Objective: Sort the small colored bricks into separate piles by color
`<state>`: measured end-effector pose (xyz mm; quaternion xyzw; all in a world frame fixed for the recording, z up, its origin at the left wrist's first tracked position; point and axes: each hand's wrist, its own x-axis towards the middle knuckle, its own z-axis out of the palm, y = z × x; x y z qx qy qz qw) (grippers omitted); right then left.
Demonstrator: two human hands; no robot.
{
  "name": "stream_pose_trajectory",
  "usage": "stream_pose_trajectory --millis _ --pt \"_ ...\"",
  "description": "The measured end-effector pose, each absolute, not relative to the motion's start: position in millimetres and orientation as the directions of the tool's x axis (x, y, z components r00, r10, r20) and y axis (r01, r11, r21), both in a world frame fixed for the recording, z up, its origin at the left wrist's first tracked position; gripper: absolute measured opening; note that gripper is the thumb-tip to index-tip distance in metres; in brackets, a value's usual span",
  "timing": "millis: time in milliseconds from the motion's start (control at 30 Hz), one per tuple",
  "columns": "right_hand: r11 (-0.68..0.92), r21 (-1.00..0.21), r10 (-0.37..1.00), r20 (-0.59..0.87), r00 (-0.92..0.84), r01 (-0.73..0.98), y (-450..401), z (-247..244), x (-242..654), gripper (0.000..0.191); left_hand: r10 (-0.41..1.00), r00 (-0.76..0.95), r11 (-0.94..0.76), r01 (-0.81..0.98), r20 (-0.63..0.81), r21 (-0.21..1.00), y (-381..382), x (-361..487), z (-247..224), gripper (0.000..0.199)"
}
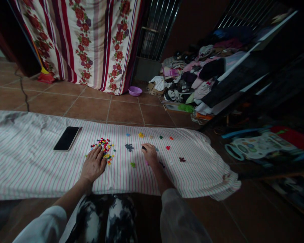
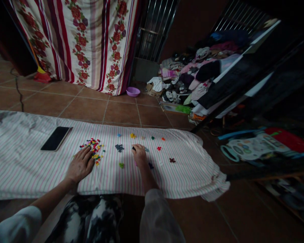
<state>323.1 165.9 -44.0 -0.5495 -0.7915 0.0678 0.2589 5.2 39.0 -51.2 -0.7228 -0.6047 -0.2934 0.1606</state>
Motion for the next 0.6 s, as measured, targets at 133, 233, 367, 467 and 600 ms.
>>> stream_pose_trajectory --millis 133,233,367,467,600 --pt "0.367 -0.391 0.913 0.325 -0.246 0.844 167 -45 322 0.029 0.800 0.074 -0.215 0.962 0.596 0.169 39 5 -52 0.037" --pt "0.372 -0.410 0.910 0.338 -0.240 0.833 167 -45 323 0.029 0.809 0.078 -0.231 0.954 0.583 0.193 39 5 -52 0.038" --pt "0.409 -0.450 0.896 0.363 -0.256 0.794 167 -45 326 0.030 0.804 0.079 -0.236 0.952 0.589 0.194 39 3 -53 0.038" --pt "0.433 -0.481 0.882 0.401 -0.248 0.763 167 -43 330 0.030 0.800 0.094 -0.239 0.956 0.593 0.171 39 3 -53 0.037" --pt "0.440 -0.502 0.861 0.470 -0.192 0.744 171 -37 343 0.031 0.796 0.098 -0.239 0.958 0.597 0.161 39 3 -51 0.037"
